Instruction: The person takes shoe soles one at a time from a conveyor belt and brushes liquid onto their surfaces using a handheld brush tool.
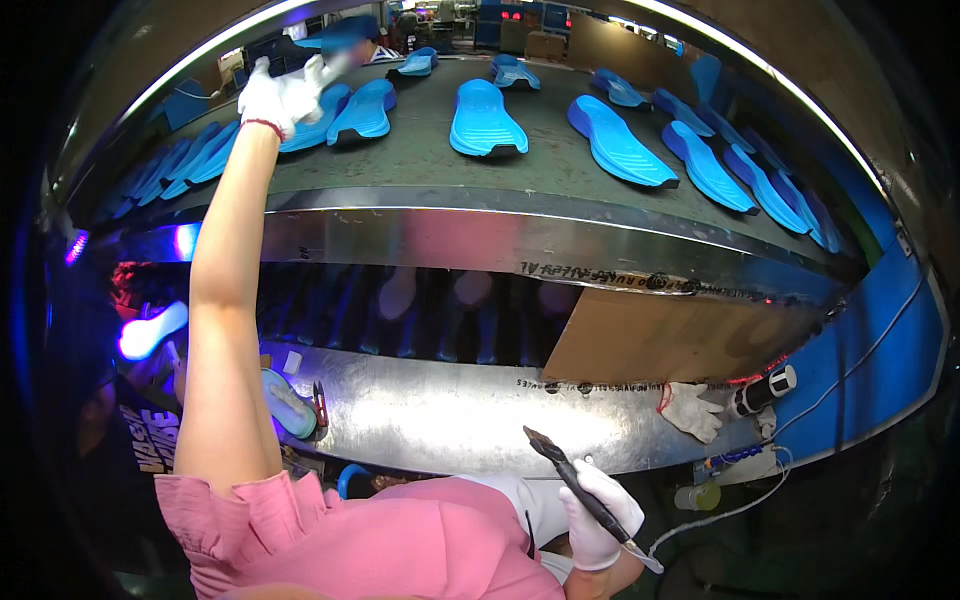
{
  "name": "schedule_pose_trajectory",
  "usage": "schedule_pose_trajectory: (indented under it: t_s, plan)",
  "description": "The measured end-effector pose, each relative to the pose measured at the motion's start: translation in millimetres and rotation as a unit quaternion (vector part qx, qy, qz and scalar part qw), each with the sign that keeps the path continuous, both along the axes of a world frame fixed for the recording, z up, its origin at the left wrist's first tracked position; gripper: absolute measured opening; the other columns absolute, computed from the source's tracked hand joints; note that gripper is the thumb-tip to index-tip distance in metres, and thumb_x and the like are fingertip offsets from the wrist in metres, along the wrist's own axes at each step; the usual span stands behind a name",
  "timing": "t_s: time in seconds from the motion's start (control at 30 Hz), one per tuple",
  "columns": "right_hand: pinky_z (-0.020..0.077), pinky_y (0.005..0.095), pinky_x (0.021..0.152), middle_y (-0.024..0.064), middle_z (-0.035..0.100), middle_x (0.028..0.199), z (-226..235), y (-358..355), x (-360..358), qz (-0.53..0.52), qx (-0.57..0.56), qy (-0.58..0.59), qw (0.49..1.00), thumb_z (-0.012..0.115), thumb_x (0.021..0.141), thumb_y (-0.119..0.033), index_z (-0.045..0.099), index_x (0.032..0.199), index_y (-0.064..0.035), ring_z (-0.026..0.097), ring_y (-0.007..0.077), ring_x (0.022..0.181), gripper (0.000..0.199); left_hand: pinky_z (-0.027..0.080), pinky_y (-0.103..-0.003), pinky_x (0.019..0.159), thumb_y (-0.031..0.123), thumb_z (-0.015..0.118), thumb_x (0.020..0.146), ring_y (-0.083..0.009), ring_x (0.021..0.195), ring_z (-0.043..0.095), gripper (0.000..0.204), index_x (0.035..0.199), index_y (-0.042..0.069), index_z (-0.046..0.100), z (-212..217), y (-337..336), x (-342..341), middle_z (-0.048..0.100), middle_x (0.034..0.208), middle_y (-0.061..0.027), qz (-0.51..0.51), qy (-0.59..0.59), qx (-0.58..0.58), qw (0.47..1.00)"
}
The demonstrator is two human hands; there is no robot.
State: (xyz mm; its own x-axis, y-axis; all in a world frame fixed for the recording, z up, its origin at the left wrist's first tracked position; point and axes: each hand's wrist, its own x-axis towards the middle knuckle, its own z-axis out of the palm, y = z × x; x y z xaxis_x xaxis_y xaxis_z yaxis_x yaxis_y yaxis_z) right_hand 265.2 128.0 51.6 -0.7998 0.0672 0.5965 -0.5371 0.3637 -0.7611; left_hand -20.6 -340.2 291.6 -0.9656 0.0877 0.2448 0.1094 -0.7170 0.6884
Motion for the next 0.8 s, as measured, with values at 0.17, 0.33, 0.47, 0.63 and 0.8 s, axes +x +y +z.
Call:
schedule_pose_trajectory:
  t_s: [0.17,0.33,0.47,0.63,0.8]
  plan:
    - [0.0554,0.0328,0.083,0.0208,0.071,0.101,-11,1,-4,-0.021,0.004,-0.011,1.000,0.079,0.078,-0.004,0.063,0.100,0.0032,0.070,0.0226,0.088,0.028,0.049,-0.032,0.085,0.046,0.057,0.084,-0.0205,0.099,0.069,0.056,0.130,0.014,0.062,-13,-24,12,0.059,0.135,-0.0088,0.283,0.029,-0.596,0.751]
    - [0.0518,0.0269,0.065,0.0125,0.069,0.081,-2,-4,-2,-0.080,-0.059,-0.058,0.993,0.074,0.070,0.006,0.065,0.092,0.0030,0.064,0.0169,0.068,0.024,0.048,-0.039,0.091,0.040,0.060,0.087,-0.0367,0.102,0.063,0.045,0.120,0.009,0.062,-48,37,41,0.064,0.117,-0.0188,0.321,0.089,-0.870,0.363]
    - [0.0533,0.0302,0.075,0.0169,0.068,0.091,-9,1,-2,-0.066,-0.094,0.013,0.993,0.074,0.076,0.000,0.060,0.100,0.0026,0.066,0.0220,0.080,0.027,0.051,-0.038,0.084,0.021,0.067,0.088,-0.0342,0.096,0.064,0.030,0.109,0.001,0.063,-73,46,55,0.065,0.104,-0.0180,0.435,0.259,-0.755,0.418]
    - [0.0452,0.0192,0.052,0.0165,0.067,0.106,-21,17,19,-0.176,-0.216,-0.071,0.958,0.072,0.089,-0.017,0.056,0.112,0.0028,0.054,0.0075,0.052,0.034,0.053,-0.036,0.081,-0.001,0.071,0.078,-0.0287,0.090,0.065,0.024,0.102,-0.001,0.067,-144,148,153,0.065,0.103,-0.0162,0.441,0.350,-0.516,0.646]
    - [0.0437,0.0184,0.051,0.0107,0.069,0.086,-34,19,13,-0.209,-0.310,-0.079,0.924,0.067,0.088,-0.004,0.059,0.107,0.0021,0.054,0.0071,0.052,0.022,0.056,-0.042,0.069,0.001,0.070,0.063,-0.0349,0.087,0.067,0.029,0.092,0.002,0.068,-259,203,204,0.067,0.100,-0.0160,0.107,0.508,-0.509,0.687]
